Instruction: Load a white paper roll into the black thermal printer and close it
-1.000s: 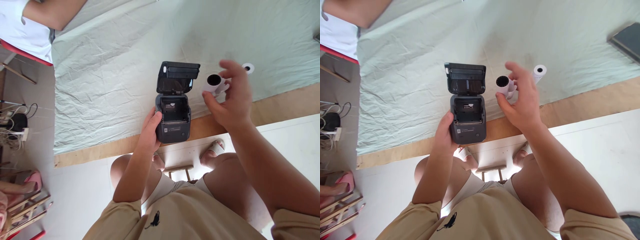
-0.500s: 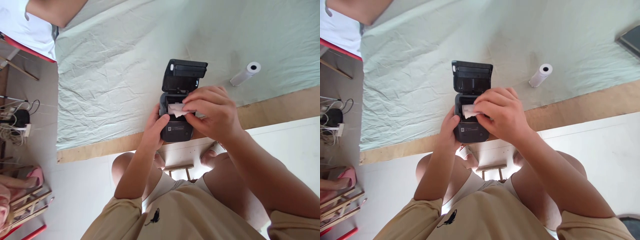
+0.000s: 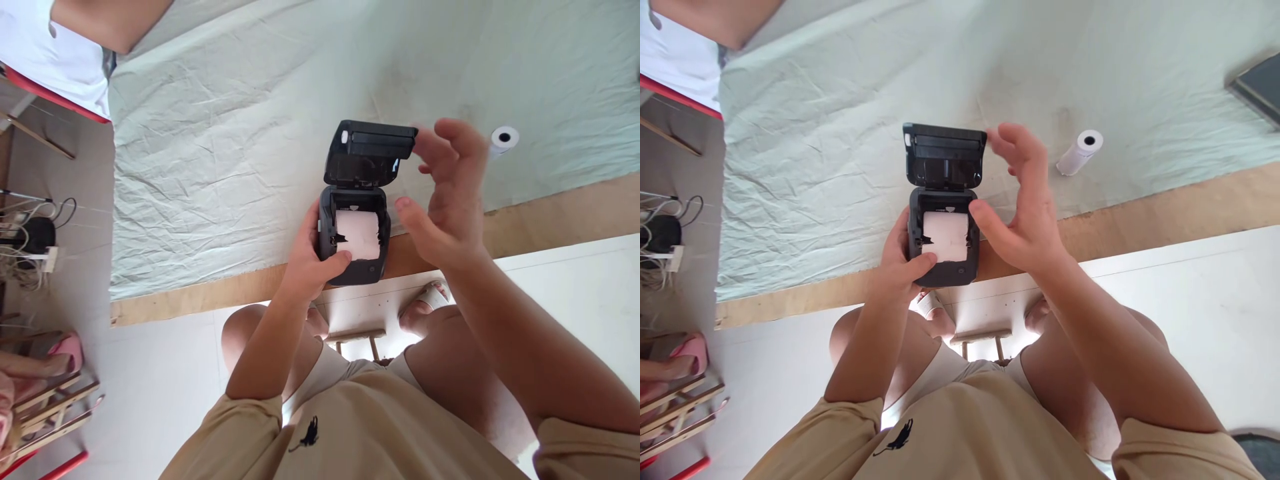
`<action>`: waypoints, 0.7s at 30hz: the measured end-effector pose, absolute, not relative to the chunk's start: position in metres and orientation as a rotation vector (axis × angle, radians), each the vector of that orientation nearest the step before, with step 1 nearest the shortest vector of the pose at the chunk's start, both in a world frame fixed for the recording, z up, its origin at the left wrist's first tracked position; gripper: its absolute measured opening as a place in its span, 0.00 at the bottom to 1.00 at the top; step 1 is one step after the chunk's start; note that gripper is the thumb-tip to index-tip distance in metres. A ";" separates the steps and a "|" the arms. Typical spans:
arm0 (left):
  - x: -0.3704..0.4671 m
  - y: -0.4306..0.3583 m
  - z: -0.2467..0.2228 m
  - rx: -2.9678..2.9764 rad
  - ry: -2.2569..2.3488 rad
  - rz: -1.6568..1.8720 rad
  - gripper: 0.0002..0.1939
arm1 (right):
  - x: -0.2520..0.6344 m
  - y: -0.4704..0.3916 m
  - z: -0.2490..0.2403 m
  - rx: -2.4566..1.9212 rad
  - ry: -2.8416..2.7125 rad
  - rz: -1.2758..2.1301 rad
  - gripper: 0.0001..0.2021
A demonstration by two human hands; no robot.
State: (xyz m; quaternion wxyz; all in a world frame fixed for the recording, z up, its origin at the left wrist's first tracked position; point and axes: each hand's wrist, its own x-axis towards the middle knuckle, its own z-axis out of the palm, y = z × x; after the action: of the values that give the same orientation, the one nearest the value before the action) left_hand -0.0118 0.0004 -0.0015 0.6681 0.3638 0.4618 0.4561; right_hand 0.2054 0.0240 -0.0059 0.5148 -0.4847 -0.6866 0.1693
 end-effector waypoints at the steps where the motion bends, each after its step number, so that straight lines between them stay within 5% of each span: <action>1: -0.012 0.000 -0.002 0.816 1.047 1.032 0.41 | 0.207 0.024 -0.008 -1.155 -1.650 0.426 0.26; 5: -0.014 0.001 -0.008 0.839 1.046 1.049 0.42 | 0.206 0.021 -0.013 -1.131 -1.653 0.537 0.20; 12: -0.016 0.002 -0.025 0.849 0.953 1.057 0.42 | 0.200 0.021 -0.016 -1.174 -1.812 0.996 0.32; 21: -0.011 0.004 -0.012 0.771 0.995 1.064 0.35 | 0.203 0.025 -0.020 -1.199 -1.772 1.100 0.35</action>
State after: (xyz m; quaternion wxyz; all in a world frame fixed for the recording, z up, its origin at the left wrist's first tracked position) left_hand -0.0105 0.0037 -0.0124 0.6793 0.3433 0.4430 0.4738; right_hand 0.2030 0.0247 -0.0200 0.3597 -0.4652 -0.6872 0.4266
